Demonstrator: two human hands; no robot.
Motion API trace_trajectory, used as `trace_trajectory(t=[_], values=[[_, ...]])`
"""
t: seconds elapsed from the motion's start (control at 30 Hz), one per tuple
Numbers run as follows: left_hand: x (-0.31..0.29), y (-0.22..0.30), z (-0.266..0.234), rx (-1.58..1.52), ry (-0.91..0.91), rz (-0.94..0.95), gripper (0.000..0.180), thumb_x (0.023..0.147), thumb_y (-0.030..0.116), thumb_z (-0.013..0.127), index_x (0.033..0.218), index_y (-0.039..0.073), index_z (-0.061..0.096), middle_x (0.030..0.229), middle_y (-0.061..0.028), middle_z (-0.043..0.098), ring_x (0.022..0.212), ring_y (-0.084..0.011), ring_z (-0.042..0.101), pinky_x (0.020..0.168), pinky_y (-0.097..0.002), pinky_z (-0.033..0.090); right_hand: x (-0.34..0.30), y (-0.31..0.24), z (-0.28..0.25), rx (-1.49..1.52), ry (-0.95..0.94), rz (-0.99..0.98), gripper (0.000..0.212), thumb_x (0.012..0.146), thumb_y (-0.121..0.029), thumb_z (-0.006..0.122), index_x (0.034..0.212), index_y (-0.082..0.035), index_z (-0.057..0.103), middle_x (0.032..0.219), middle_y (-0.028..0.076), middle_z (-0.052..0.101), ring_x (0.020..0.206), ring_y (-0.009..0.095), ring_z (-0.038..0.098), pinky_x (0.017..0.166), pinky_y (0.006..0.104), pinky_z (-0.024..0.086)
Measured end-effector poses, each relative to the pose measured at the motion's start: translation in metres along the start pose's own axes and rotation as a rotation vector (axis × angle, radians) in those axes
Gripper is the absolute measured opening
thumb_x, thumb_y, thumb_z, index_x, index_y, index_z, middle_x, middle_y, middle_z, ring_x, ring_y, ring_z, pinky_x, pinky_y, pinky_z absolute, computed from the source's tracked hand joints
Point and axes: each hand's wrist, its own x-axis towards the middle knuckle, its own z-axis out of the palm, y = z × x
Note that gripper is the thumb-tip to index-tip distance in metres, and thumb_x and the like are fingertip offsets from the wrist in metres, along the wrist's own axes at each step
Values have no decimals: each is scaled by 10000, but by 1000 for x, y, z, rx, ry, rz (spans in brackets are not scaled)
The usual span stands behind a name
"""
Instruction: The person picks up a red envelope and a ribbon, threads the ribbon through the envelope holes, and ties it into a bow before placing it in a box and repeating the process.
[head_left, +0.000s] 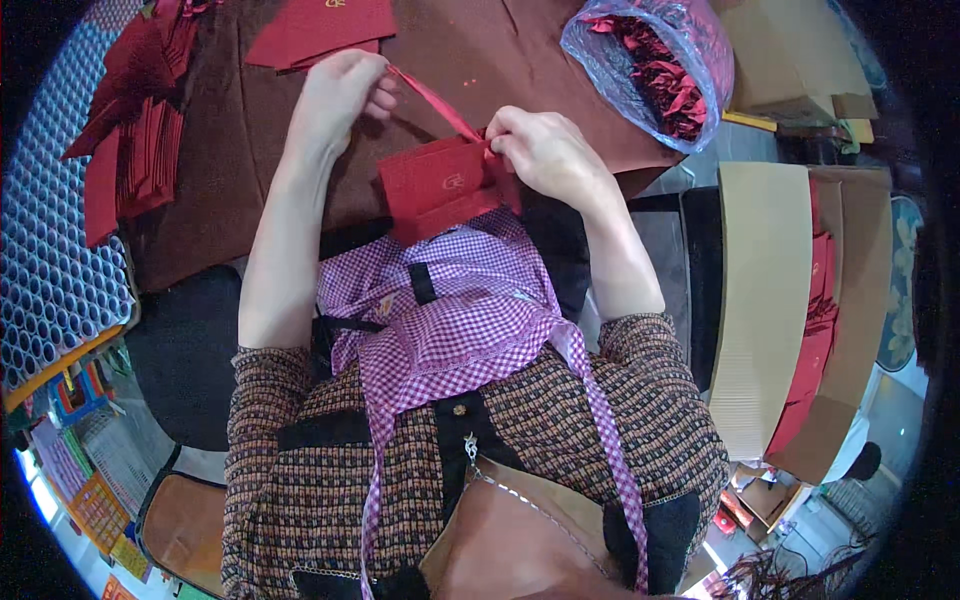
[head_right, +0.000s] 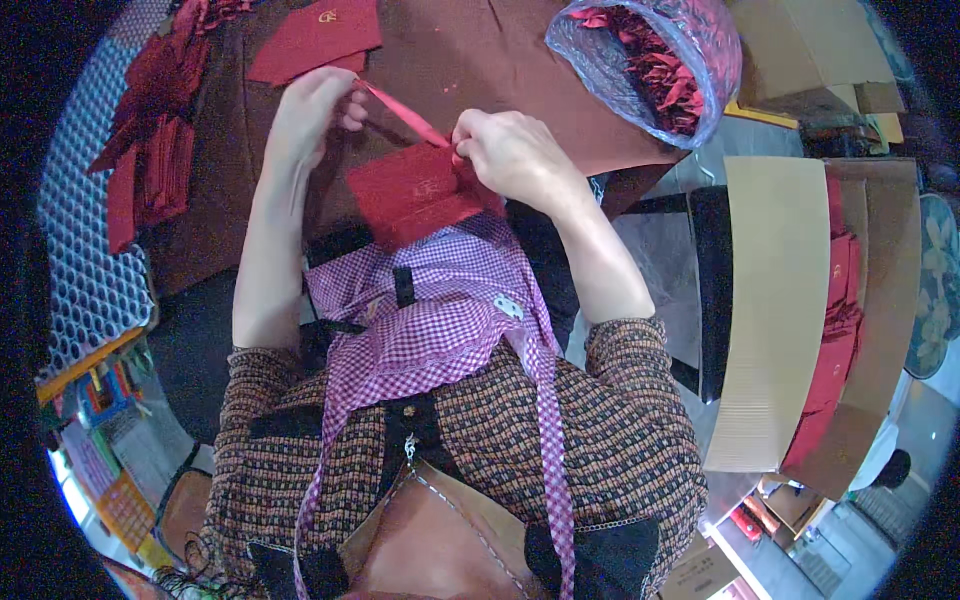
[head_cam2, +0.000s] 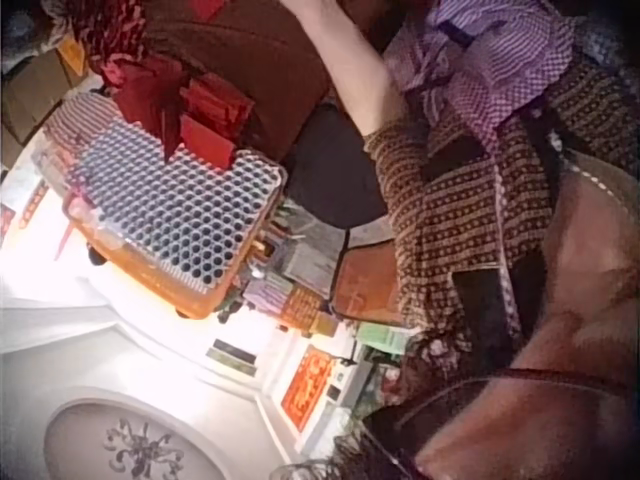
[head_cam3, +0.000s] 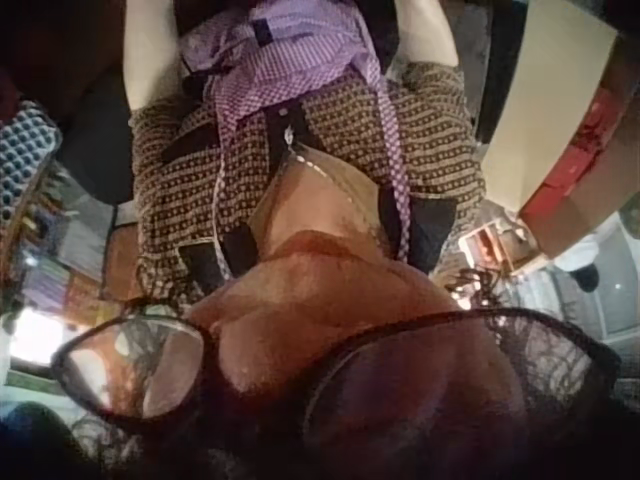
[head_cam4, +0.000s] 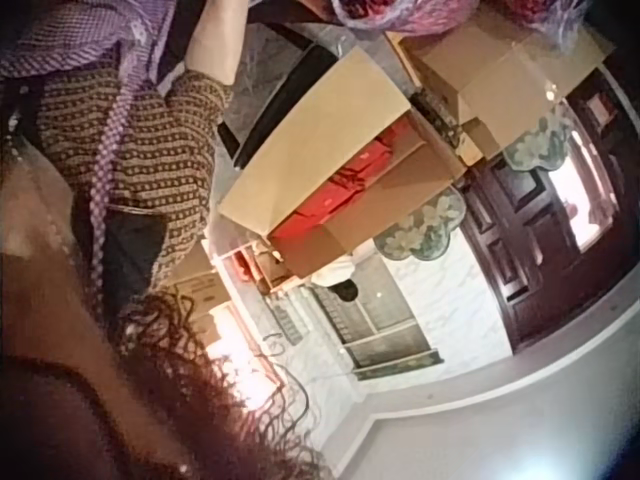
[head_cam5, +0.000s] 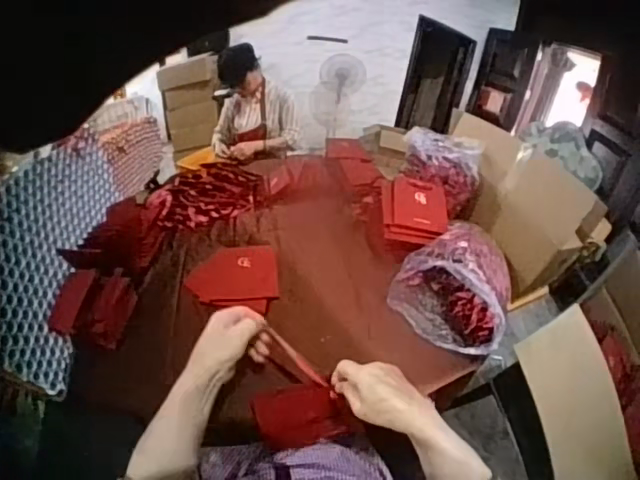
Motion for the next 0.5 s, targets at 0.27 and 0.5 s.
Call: trace_trajectory(t=[0.27,0.5], values=[[-7,-13,3,448,21,372,217,896,202,600,975,1,622,890,-38,640,823,-146,607,753,-268,487,24,22,1,-54,25,-20,152,813,-114,548,886,-8,629,693,139,639,642,255,634,623,370,476],[-25,-40,10,491,-365,208,309,814,192,683,1029,-23,626,979,-93,638,916,-172,592,846,-296,461,51,32,-6,71,-31,12,163,819,-128,558,878,-6,648,748,135,630,731,231,602,670,348,473]])
